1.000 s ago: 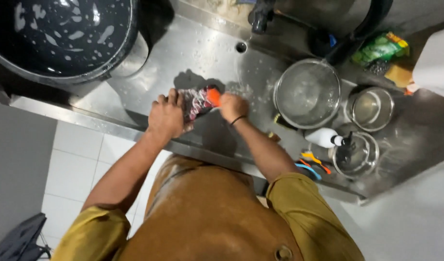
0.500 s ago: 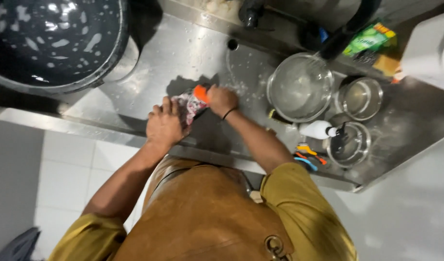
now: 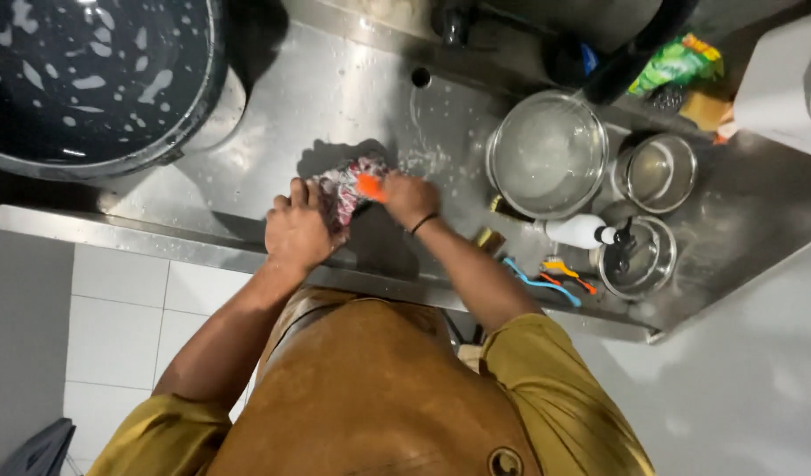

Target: The person scrubs a black and red sneaker in a kitchen sink using a sponge and a brush. They rinse the shoe under running water, apply liquid soap, and continue scrubbing the sole and upper surfaces before rinsing again.

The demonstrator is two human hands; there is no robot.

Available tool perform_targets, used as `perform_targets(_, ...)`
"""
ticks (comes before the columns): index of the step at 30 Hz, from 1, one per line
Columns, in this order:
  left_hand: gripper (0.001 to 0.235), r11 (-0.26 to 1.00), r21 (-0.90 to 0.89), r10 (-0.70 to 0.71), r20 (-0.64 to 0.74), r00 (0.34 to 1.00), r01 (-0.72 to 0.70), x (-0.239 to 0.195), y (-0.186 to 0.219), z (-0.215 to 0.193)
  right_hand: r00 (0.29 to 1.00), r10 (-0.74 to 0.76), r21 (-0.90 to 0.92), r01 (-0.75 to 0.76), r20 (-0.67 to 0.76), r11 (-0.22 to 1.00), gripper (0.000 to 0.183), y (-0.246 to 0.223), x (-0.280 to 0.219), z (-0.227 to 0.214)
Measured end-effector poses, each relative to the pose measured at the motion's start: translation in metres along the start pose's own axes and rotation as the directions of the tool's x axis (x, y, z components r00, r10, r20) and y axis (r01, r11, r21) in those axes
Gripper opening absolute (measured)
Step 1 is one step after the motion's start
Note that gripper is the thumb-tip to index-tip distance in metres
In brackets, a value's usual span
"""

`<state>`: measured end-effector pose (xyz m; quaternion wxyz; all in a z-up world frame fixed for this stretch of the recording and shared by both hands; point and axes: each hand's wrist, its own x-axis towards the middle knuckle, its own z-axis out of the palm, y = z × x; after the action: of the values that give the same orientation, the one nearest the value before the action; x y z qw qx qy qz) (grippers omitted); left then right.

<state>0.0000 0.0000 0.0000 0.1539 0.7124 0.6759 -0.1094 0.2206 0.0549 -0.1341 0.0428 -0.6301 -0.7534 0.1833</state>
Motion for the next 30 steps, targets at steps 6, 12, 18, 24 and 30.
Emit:
perform_targets(6, 0.105, 0.998, -0.068, -0.013, 0.053, 0.998, 0.017, -0.006, 0.002, 0.003, 0.937, 0.165, -0.063, -0.153, 0.307, 0.986, 0.049, -0.009, 0.002, -0.011)
perform_targets(12, 0.107, 0.998, -0.053, -0.043, 0.074, 0.996, 0.047, -0.019, -0.017, 0.024, 0.953, 0.206, -0.003, -0.210, 0.221, 0.978, 0.051, 0.008, 0.026, 0.004)
perform_targets(18, 0.102, 0.993, -0.108, -0.050, 0.056, 0.997, 0.056, -0.034, -0.027, 0.036, 0.868, 0.335, 0.000, -0.360, 0.366, 0.933, 0.059, 0.013, 0.050, 0.003)
perform_targets(24, 0.103, 0.994, -0.102, -0.027, 0.115, 0.993, 0.039, -0.029, -0.037, 0.045, 0.949, 0.004, 0.010, -0.007, 0.315, 1.000, 0.055, 0.006, 0.062, 0.002)
perform_targets(30, 0.104, 0.995, -0.095, 0.004, -0.071, 0.997, -0.010, -0.038, -0.040, 0.053, 0.891, -0.005, -0.042, 0.027, 0.454, 0.999, 0.045, -0.006, 0.080, 0.011)
